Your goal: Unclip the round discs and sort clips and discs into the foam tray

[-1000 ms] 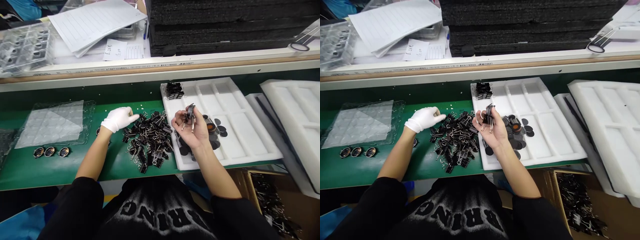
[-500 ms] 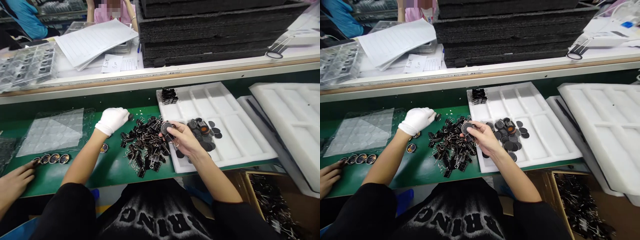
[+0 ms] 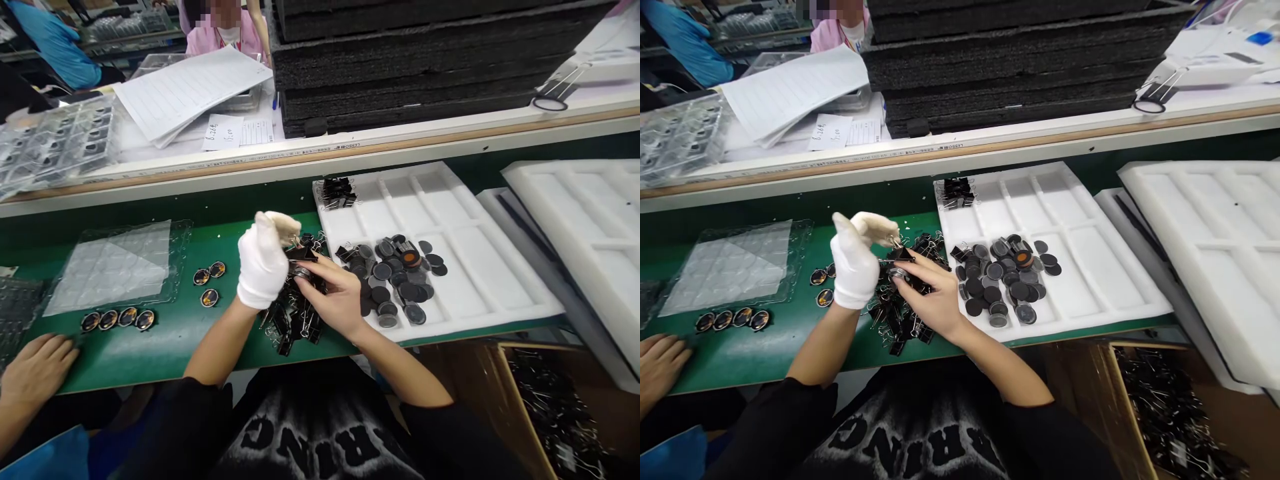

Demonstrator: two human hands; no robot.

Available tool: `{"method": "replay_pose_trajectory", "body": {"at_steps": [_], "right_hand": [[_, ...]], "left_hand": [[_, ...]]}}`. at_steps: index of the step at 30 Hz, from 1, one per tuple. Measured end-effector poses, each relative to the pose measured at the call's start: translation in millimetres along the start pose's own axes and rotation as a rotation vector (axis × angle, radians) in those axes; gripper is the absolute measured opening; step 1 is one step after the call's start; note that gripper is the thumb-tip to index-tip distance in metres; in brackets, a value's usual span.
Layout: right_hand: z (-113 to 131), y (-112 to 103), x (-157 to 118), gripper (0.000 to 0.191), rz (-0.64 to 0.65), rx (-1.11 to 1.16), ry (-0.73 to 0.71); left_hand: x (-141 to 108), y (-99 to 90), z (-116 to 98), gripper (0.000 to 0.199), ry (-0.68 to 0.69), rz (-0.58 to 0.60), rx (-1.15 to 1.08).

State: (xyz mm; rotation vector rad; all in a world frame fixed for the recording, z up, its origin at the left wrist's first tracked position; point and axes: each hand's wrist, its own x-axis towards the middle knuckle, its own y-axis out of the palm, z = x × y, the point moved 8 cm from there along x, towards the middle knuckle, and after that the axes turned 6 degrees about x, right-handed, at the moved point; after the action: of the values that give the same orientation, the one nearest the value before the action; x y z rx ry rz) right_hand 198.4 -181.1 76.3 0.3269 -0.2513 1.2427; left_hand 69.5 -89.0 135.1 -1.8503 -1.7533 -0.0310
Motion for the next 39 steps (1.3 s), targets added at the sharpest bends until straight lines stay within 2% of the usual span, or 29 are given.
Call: {"method": "replay_pose_trajectory", "body": {"at_steps": [3, 8, 13, 17, 20, 25, 29, 31, 34, 36, 37, 39], "right_hand": [[-2.7, 4.3, -8.8, 0.024, -0.034, -0.038, -0.014], [-5.9, 8.7, -17.2, 0.028, -0.024, -0.047, -0.024], [3.6, 8.9, -22.4, 0.027, -0.053, -0.106, -0.148], [4.0, 4.2, -27.0, 0.027, -0.167, -0.04, -0.202], [-2.8, 1.1, -28.7, 0.027, -0.25, -0.016, -0.168], [-1.7, 4.5, -30.0, 0.03, -0.252, -0.117, -0.212], [-4.0, 4.8, -32.3, 0.045, -0.288, -0.142, -0.21], [-7.5, 5.9, -32.7, 0.045, -0.275, -0.162, -0.181], [-6.3, 0.7, -31.8, 0.044, -0.231, -0.219, -0.193], [4.5, -8.6, -29.6, 0.053, -0.188, -0.319, -0.308], [12.4, -12.7, -28.4, 0.06, -0.146, -0.397, -0.402], [26.7, -17.7, -27.2, 0.073, -0.016, -0.573, -0.612]], "left_hand": [[-4.0, 2.8, -10.2, 0.08, 0.019, -0.062, 0.076], [-3.1, 1.7, -22.1, 0.072, 0.083, -0.1, 0.118], [7.9, -0.9, -13.5, 0.075, 0.038, -0.126, -0.067], [20.4, -8.6, -3.8, 0.08, 0.003, -0.173, -0.212], [21.8, -8.9, -5.6, 0.077, 0.033, -0.149, -0.204], [11.2, -9.3, -11.6, 0.078, 0.097, -0.165, -0.112], [5.6, -7.2, -6.8, 0.075, 0.062, -0.194, -0.092], [3.7, -3.4, -1.1, 0.074, 0.019, -0.186, -0.102], [0.8, 1.5, 9.8, 0.075, -0.071, -0.125, -0.107], [-0.8, 1.9, 13.7, 0.071, -0.103, -0.028, -0.08], [-1.6, 2.8, 14.2, 0.066, -0.109, 0.054, -0.051], [-6.4, 10.8, 15.9, 0.055, -0.133, 0.322, 0.019]]}}
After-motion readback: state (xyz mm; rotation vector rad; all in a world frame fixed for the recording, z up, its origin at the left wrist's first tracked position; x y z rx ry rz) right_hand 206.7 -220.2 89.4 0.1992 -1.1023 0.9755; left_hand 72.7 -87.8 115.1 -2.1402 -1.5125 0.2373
